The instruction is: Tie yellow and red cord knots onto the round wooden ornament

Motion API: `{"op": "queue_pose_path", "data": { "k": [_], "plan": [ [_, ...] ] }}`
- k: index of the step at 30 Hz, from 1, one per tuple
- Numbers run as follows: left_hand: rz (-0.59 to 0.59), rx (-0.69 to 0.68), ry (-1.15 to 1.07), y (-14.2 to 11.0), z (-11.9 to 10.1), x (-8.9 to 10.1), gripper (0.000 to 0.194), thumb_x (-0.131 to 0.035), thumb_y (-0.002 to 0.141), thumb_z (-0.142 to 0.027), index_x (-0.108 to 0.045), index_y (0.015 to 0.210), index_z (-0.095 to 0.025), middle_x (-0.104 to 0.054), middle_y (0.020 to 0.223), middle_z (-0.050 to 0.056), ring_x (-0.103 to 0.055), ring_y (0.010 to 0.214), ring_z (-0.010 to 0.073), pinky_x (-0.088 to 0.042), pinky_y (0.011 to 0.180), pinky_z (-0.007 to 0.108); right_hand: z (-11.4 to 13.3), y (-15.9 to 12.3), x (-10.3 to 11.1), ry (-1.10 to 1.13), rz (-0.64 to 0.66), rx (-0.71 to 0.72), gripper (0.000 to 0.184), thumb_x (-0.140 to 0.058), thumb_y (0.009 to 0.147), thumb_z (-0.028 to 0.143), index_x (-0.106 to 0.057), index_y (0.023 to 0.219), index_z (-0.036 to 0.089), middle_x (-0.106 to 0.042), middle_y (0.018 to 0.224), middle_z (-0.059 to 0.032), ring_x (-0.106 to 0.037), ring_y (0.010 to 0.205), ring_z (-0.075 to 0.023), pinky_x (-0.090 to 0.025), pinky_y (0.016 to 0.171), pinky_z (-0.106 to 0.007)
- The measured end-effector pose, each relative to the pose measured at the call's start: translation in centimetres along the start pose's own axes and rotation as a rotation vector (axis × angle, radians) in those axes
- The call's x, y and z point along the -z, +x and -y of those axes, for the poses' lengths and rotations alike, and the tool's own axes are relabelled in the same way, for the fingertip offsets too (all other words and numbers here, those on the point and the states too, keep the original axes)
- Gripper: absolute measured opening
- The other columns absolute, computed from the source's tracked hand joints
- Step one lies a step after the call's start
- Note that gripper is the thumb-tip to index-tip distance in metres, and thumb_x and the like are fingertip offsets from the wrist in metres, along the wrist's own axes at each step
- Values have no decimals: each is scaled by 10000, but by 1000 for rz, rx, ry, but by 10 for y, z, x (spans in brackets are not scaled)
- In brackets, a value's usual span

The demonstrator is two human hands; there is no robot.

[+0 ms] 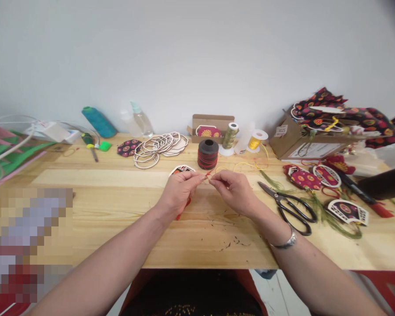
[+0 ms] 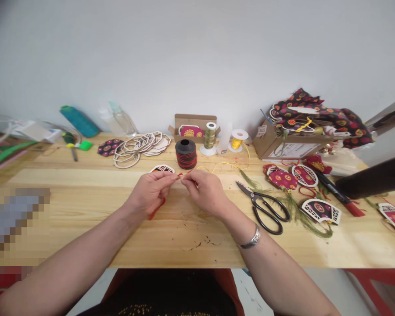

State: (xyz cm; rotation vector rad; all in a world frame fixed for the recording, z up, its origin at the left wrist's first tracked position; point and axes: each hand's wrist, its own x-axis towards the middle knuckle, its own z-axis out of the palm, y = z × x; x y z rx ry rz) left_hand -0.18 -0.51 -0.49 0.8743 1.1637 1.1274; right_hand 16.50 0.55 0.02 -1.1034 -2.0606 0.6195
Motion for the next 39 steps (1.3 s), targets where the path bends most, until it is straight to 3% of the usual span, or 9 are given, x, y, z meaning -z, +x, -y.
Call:
{"op": "queue_pose_path", "data": {
  "k": [13,26,30,33,39],
  "plan": [
    [-70,-8,20,0,0,-2,220,-767,616,-331,-702,693,-135,-355,392,-88,-215,379,38,-102,396,230,5,-2,0,40,52,-5,167,-534,859,206,-651,743,178,-628,637,5,-479,537,-94,-353,543,-221],
    [-161,-68,178,-10,-7,-10,109,-720,640,-267,-717,637,-158,-432,370,-61,-346,383,76,-249,410,228,9,-3,3,57,86,40,172,-536,862,180,-652,735,163,-608,606,20,-462,523,-78,-335,534,-213],
    [-102,-94,287,-8,-8,-7,79,-716,634,-235,-745,658,-166,-551,458,-31,-361,399,74,-246,410,229,5,-3,6,-122,50,158,197,-510,898,229,-671,800,171,-629,662,-8,-494,576,-96,-327,557,-227],
    [15,-90,319,-7,-7,-5,88,-731,632,-247,-755,667,-170,-591,504,-15,-410,434,84,-266,428,227,3,-1,10,-189,26,226,229,-485,914,244,-672,800,176,-637,697,-25,-515,621,-111,-333,579,-234],
    [141,9,209,-6,1,1,171,-728,676,-313,-752,757,-164,-428,398,-58,-247,351,48,-126,376,224,-3,3,10,34,39,21,171,-535,873,208,-666,767,176,-661,723,-7,-547,640,-105,-376,611,-215]
  ]
}}
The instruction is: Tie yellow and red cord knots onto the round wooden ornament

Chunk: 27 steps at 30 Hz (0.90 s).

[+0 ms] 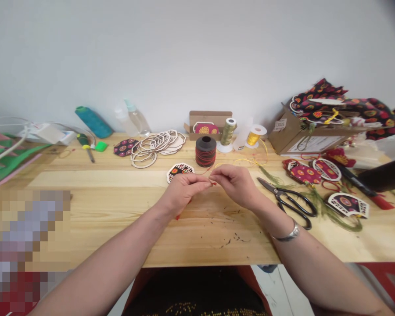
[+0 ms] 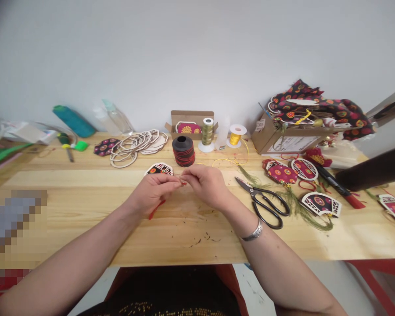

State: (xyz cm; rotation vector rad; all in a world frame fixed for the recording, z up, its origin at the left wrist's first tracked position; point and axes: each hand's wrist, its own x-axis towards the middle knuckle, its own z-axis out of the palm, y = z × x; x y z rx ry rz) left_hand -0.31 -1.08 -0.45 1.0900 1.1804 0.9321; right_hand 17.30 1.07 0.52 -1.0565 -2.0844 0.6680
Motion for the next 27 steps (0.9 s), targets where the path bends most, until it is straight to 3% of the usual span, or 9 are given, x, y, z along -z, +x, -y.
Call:
{"op": "queue_pose_path", "data": {
  "k": [5,11,22,27],
  "plan": [
    [-63,54,-212,4,0,0,198,-784,612,-316,-718,706,-156,-381,383,-77,-227,346,33,-93,374,211,-1,1,-3,36,18,-97,194,-526,875,234,-673,764,171,-638,669,1,-503,593,-101,-359,583,-220],
    [-93,42,-325,7,-5,-2,216,-806,571,-289,-704,668,-125,-362,373,-86,-219,352,20,-90,382,202,1,-2,-7,24,33,-73,188,-533,871,243,-665,762,165,-602,619,12,-454,541,-85,-329,546,-211],
    [-159,-64,-152,7,2,-1,186,-757,656,-323,-735,710,-146,-385,363,-83,-243,364,35,-181,389,209,7,-4,-7,29,39,-17,185,-524,865,219,-647,741,158,-600,619,17,-437,527,-73,-325,542,-201],
    [-189,-101,-19,3,-2,-3,159,-734,677,-294,-750,735,-147,-552,449,-36,-438,445,74,-352,488,213,5,-5,-10,47,57,-19,175,-521,871,230,-666,797,168,-607,634,19,-444,539,-75,-323,542,-200]
  ]
}}
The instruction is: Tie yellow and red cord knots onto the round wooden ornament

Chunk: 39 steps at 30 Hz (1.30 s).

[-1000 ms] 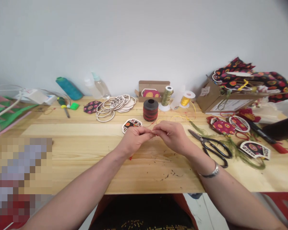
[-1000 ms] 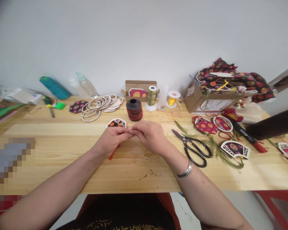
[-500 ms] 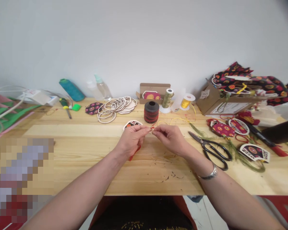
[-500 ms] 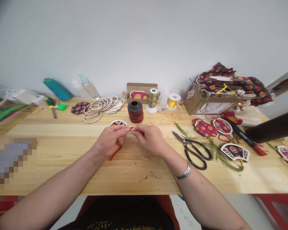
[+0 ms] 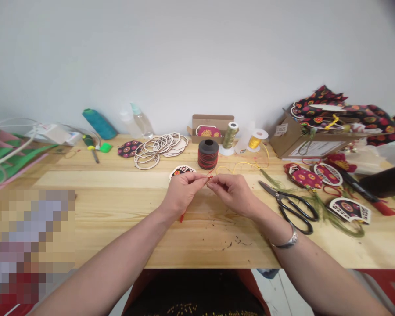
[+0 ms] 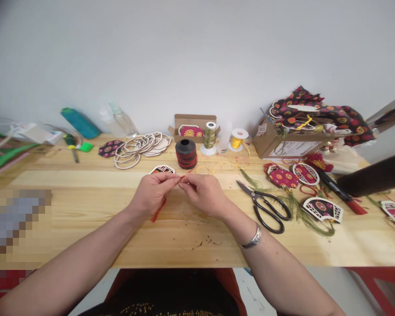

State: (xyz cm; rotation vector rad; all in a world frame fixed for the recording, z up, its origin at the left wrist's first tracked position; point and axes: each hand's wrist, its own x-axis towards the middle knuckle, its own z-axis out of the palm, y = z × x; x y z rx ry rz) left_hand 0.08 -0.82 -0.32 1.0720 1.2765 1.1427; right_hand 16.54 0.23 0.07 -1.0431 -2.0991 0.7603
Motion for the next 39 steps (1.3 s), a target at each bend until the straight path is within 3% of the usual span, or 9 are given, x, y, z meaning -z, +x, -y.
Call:
{"op": "queue_pose_path", "data": {
  "k": [6,23,27,30,33,36,39],
  "plan": [
    [-17,-110,125,-1,-4,0,148,-710,694,-285,-747,749,-152,-732,733,31,-617,689,150,-459,668,242,1,0,0,-27,10,36,172,-513,867,203,-656,781,160,-615,652,7,-459,554,-81,-334,561,-203],
    [-143,-204,249,-5,-2,-3,93,-669,689,-218,-747,693,-167,-723,653,11,-631,639,153,-489,623,244,5,-2,2,-131,70,149,229,-468,891,164,-643,743,154,-573,602,16,-454,540,-74,-314,553,-205],
    [-133,-176,196,-2,-3,0,97,-703,678,-247,-755,702,-169,-730,679,26,-634,663,166,-488,642,258,3,-3,0,-338,-4,226,230,-445,911,189,-666,850,166,-626,665,-18,-495,588,-100,-313,557,-227],
    [-102,-162,214,0,-3,2,102,-726,659,-260,-761,693,-170,-726,670,33,-620,648,169,-477,623,262,3,-4,2,-605,-70,335,262,-417,912,181,-665,832,170,-606,655,-36,-471,603,-129,-282,547,-264],
    [-22,-165,272,1,-2,2,100,-728,653,-253,-772,705,-180,-717,644,26,-597,621,164,-464,593,258,3,-4,5,-702,-87,397,294,-387,914,139,-662,815,173,-587,651,-36,-459,617,-135,-279,558,-277],
    [96,-176,291,-1,-3,1,124,-710,682,-270,-781,744,-188,-722,673,27,-599,634,164,-464,610,261,1,-2,7,-601,-110,335,288,-404,922,155,-663,800,179,-596,669,-33,-474,626,-129,-297,566,-267],
    [163,-165,233,-4,-5,1,135,-711,692,-278,-782,766,-191,-735,738,37,-616,678,168,-470,655,266,-4,2,7,-311,-112,186,206,-481,903,187,-666,811,177,-641,746,-32,-536,678,-122,-350,601,-239]
  ]
}}
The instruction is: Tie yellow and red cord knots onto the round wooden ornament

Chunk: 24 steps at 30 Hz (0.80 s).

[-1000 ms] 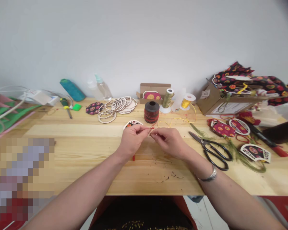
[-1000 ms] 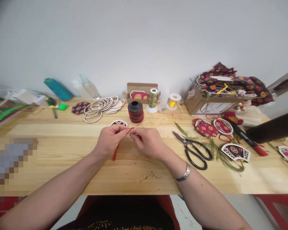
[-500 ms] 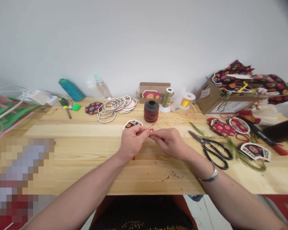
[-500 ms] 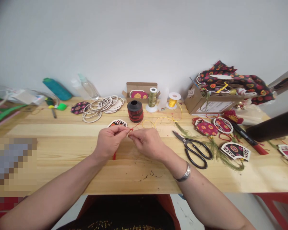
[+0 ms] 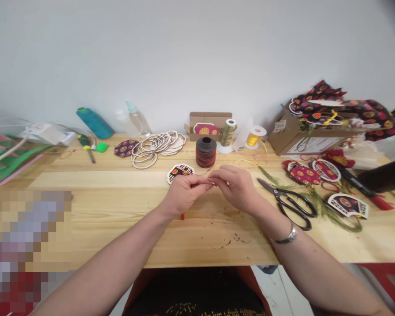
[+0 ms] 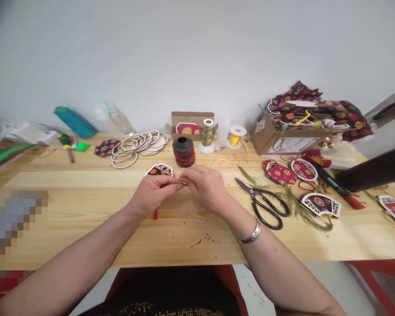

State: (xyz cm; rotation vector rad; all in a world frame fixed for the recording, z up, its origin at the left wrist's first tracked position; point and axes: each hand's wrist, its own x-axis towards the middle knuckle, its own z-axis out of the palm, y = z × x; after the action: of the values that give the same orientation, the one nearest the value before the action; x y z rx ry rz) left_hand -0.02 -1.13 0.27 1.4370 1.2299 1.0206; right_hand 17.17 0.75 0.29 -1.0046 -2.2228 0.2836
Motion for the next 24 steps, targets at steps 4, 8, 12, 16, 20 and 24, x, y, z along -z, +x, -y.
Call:
{"op": "queue_pose_path", "data": {
  "k": [4,8,12,16,20,24],
  "plan": [
    [-81,69,-137,1,2,1,134,-739,667,-288,-772,737,-178,-709,678,34,-592,639,154,-454,627,262,-3,3,-3,296,35,-188,161,-525,870,177,-670,802,165,-674,772,-29,-571,684,-120,-398,629,-232],
    [-194,92,-265,4,8,1,156,-754,647,-308,-760,728,-175,-659,603,8,-550,591,137,-419,575,250,0,2,-4,328,27,-192,166,-535,873,219,-676,805,163,-655,723,-28,-546,643,-120,-395,608,-237],
    [-257,65,-213,4,9,0,136,-728,681,-307,-753,722,-180,-651,603,-1,-545,600,128,-412,594,245,3,0,-6,268,13,-96,168,-526,880,215,-672,813,166,-631,704,-23,-522,614,-108,-383,598,-228],
    [-284,73,-226,4,6,-1,133,-735,671,-290,-754,736,-176,-717,738,31,-584,664,139,-425,622,247,3,-3,-9,173,33,-8,187,-496,899,210,-677,859,186,-631,734,-27,-519,624,-104,-367,592,-221],
    [-225,213,-449,6,4,0,173,-757,635,-286,-732,732,-145,-692,652,27,-331,403,39,-229,394,207,4,-5,-9,-3,43,56,232,-460,918,224,-680,854,187,-614,756,-41,-512,655,-115,-344,590,-228],
    [-131,287,-672,6,1,4,175,-769,613,-250,-684,697,-122,-674,657,32,-229,382,0,-127,370,172,4,-5,-8,-81,45,56,268,-453,926,238,-684,803,183,-594,721,-35,-496,649,-116,-334,585,-230]
  ]
}}
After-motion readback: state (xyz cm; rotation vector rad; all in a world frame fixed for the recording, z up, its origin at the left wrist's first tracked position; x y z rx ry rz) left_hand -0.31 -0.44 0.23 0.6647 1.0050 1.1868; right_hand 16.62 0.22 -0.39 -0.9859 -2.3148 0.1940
